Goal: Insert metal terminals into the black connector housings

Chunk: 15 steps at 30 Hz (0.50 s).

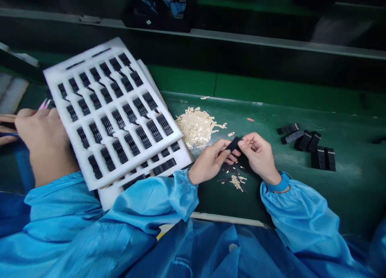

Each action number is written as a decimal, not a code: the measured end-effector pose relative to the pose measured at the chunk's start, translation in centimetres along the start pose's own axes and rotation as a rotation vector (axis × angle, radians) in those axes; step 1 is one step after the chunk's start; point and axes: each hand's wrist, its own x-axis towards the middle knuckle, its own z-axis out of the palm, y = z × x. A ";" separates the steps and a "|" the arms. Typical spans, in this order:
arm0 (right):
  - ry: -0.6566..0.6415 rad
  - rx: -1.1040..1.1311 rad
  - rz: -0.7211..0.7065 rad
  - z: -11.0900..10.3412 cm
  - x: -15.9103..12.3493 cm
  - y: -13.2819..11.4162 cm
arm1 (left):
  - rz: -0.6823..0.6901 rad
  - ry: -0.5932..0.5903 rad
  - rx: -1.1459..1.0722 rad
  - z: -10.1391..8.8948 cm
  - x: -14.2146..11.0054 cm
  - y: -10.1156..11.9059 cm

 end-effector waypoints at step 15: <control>-0.251 0.245 -0.021 -0.4 -0.3 -0.2 | -0.311 -0.182 -0.378 -0.4 0.0 1.2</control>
